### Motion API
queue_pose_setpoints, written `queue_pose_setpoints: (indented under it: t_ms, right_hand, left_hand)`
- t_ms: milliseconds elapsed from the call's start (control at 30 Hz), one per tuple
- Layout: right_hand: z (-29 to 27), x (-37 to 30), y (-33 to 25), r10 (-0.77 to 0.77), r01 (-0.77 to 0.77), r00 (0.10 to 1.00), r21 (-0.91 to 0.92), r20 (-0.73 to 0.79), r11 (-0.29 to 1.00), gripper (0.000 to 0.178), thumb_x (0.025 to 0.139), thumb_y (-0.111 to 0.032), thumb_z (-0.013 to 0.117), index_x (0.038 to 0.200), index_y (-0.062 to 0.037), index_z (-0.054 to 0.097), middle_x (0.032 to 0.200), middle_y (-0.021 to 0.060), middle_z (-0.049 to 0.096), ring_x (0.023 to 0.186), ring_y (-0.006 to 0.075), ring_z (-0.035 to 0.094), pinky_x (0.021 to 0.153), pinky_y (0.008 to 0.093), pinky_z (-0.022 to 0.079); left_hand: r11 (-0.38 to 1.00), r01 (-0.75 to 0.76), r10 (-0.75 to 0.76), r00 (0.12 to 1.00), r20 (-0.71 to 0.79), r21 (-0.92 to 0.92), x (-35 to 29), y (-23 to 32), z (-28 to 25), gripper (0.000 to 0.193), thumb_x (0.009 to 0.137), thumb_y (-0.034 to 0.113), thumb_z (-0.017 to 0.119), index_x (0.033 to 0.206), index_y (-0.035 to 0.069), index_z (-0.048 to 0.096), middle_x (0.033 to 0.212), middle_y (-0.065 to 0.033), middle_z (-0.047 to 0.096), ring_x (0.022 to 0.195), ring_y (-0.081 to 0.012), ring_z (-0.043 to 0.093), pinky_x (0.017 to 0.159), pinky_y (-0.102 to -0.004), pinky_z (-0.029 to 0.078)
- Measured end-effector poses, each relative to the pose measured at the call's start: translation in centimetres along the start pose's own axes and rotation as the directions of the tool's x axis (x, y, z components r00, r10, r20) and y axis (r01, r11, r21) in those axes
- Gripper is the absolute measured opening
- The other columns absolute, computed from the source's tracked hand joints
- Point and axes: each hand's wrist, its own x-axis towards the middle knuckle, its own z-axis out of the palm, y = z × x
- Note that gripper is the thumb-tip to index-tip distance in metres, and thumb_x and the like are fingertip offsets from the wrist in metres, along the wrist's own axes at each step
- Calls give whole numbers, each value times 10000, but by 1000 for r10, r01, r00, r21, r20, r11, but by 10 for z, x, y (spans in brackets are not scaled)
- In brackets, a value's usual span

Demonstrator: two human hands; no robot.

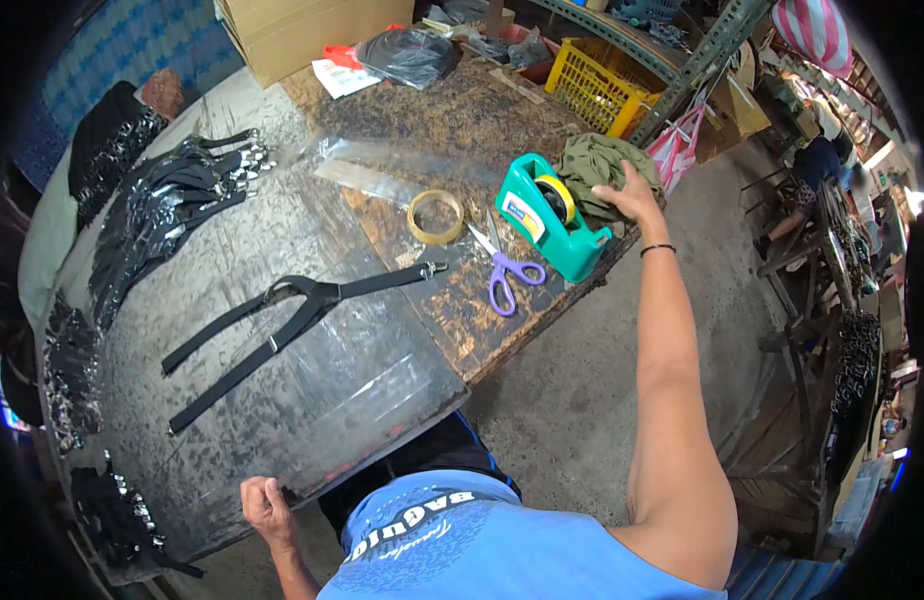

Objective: Preparing black synthetic straps by applying tape to junctions and attaching plastic clasps.

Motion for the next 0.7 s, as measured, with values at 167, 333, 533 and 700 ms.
queue_pose_setpoints:
  t_ms: [167, 333, 533, 700]
  right_hand:
    - [20, 26, 12, 244, -231, 961, -109, 126, 967, 942, 655, -382, 787, 1398, 61, 413, 1377, 280, 488, 1285, 380, 476, 1074, 379, 374]
    - [-57, 8, 25, 341, 93, 827, 708, -447, 700, 424, 740, -138, 687, 1120, 41, 632, 1064, 128, 671, 961, 247, 641, 858, 351, 492]
    - [-230, -84, -3, 440, 570, 719, 819, -538, 68, 384, 965, -166, 485, 1273, 62, 492, 1276, 176, 562, 1190, 316, 535, 1055, 448, 400]
    - [-286, -189, -68, 469, 550, 655, 800, -592, 241, 531, 1011, -351, 434, 1372, 37, 401, 1352, 255, 495, 1252, 399, 485, 1098, 526, 343]
  left_hand:
    - [998, 57, -57, 997, 52, 0, -7, 1, 4, 185, 911, 95, 608, 760, 8, 543, 809, -112, 584, 762, -237, 551, 711, -337, 458]
    - [999, 36, -35, 998, 45, -23, -5, -1, 13, 163, 909, 79, 603, 776, 0, 550, 849, -117, 589, 807, -239, 564, 731, -338, 457]
    - [996, 18, -13, 998, 53, -82, 10, 3, 16, 125, 900, 64, 596, 796, -1, 571, 891, -131, 600, 852, -256, 583, 774, -347, 462]
    - [968, -4, 26, 996, 84, -249, 21, 25, 24, 58, 869, 44, 599, 883, -1, 632, 927, -134, 626, 882, -267, 601, 830, -352, 473]
